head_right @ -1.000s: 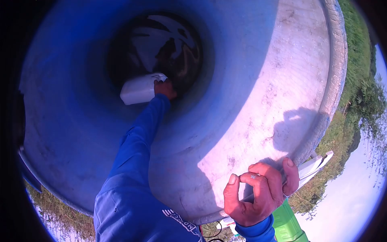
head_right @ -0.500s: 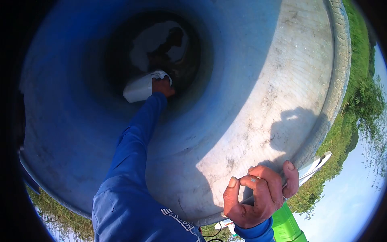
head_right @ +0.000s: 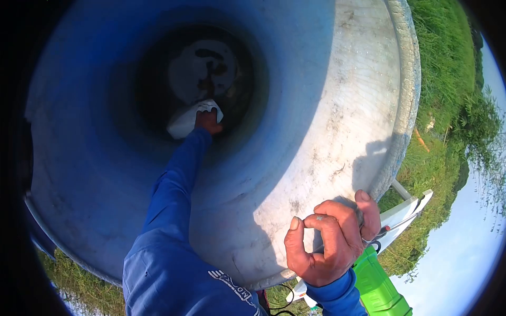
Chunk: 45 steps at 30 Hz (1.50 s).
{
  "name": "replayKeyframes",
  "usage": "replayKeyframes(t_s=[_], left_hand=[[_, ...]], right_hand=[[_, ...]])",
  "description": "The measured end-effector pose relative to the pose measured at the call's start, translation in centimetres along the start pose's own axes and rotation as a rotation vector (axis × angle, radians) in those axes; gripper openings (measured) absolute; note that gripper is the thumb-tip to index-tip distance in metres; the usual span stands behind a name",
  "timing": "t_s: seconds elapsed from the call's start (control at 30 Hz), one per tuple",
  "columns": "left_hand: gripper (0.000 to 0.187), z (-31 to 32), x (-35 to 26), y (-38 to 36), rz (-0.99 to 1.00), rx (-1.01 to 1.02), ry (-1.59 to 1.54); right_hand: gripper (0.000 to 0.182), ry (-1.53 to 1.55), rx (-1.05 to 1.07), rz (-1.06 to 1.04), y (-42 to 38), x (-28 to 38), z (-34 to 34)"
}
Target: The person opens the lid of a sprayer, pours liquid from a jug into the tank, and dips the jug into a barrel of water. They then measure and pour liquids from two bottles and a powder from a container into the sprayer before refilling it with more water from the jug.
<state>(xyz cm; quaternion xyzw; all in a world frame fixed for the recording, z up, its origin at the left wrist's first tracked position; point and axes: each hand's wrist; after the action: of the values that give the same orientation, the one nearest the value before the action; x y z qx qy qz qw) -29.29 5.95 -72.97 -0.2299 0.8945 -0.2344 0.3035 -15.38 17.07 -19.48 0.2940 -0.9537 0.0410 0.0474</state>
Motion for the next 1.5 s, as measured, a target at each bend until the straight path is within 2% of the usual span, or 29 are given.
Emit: replayKeyframes(t_s=[0.07, 0.27, 0.4, 0.5, 0.57, 0.7, 0.73, 0.83, 0.93, 1.0, 1.07, 1.13, 1.2, 1.23, 1.27, 1.3, 1.33, 1.4, 1.43, 1.47, 1.5], left_hand=[[0.059, -0.5, 0.0, -0.9, -0.027, 0.003, -0.025], [0.066, -3.1, 0.8, -6.0, -0.180, 0.081, -0.087], [0.074, -6.0, 3.4, -9.4, -0.168, 0.144, -0.164], [0.079, -11.6, 2.4, -11.4, -0.087, 0.254, -0.188], [0.083, -16.3, -0.7, -12.8, -0.010, 0.351, -0.161], [0.085, -25.3, -7.4, -18.1, 0.148, 0.345, 0.006], [0.080, -27.9, -9.1, -20.0, 0.150, 0.284, -0.001], [0.063, -34.6, -11.7, -25.0, 0.214, 0.076, -0.124], [0.045, -42.1, -16.2, -31.2, 0.302, -0.103, -0.214], [0.037, -45.3, -18.0, -33.6, 0.625, -0.321, -0.047], [0.032, -49.7, -22.7, -37.8, 0.851, -0.429, -0.039], [0.032, -53.7, -27.3, -41.6, 0.731, -0.392, -0.105], [0.035, -56.6, -31.8, -45.5, 0.894, -0.494, -0.185], [0.031, -58.0, -33.4, -46.9, 0.890, -0.472, -0.243], [0.028, -59.3, -34.6, -47.8, 1.019, -0.563, -0.147], [0.029, -60.6, -35.8, -48.7, 1.140, -0.670, -0.049], [0.036, -61.5, -36.9, -49.4, 1.376, -0.897, 0.212], [0.051, -63.1, -40.6, -52.8, 1.414, -0.908, 0.195], [0.031, -63.1, -43.0, -53.8, 1.291, -0.723, -0.045], [0.022, -63.2, -45.3, -54.8, 1.151, -0.550, -0.335], [0.033, -63.2, -47.6, -55.8, 1.003, -0.431, -0.610]], right_hand=[[0.018, 0.033, -0.009, 0.027, 0.2, 0.3, -0.1], [0.018, 0.106, -0.152, -0.060, 0.2, 0.1, 0.3], [0.017, 0.224, -0.257, -0.072, -0.2, -0.4, 0.6], [0.018, 0.272, -0.300, -0.074, -0.7, -0.9, 0.8], [0.018, 0.292, -0.343, -0.072, -1.0, -1.3, 1.3], [0.028, 0.331, -0.258, -0.064, -1.7, -1.4, 0.3], [0.034, 0.328, -0.220, -0.090, -2.0, -1.6, -0.3], [0.055, 0.613, -0.198, -0.070, -2.8, -2.9, 1.1], [0.065, 0.802, -0.367, 0.038, -7.1, -2.9, 0.0], [0.071, 0.948, -0.324, 0.204, -10.6, -2.9, -1.1], [0.076, 1.089, -0.264, 0.330, -13.9, -2.3, -2.7], [0.081, 1.214, -0.203, 0.419, -16.9, -2.1, -5.4], [0.085, 1.342, -0.230, 0.420, -19.0, -1.3, -6.1], [0.086, 1.378, -0.263, 0.396, -19.2, -0.9, -5.2], [0.087, 1.410, -0.301, 0.375, -19.4, -0.9, -5.3], [0.087, 1.398, -0.267, 0.411, -20.4, -0.9, -8.4], [0.087, 1.381, -0.337, 0.390, -21.3, -1.1, -11.1], [0.088, 1.335, -0.477, 0.340, -22.9, -2.3, -16.2], [0.092, 1.320, -0.501, 0.348, -23.6, -3.1, -18.1], [0.096, 1.304, -0.525, 0.356, -24.3, -4.0, -20.1], [0.091, 1.287, -0.648, 0.391, -24.7, -4.4, -20.4]])
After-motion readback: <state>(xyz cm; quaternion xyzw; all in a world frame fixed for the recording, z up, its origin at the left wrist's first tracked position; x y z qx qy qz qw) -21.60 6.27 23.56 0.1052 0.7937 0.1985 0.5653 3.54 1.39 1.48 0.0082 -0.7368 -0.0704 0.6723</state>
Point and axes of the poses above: each hand's wrist, its own y-axis towards the middle knuckle, its own z-axis out of the palm, x = y × z, and after that the axes turned 11 degrees about -x, right-handed
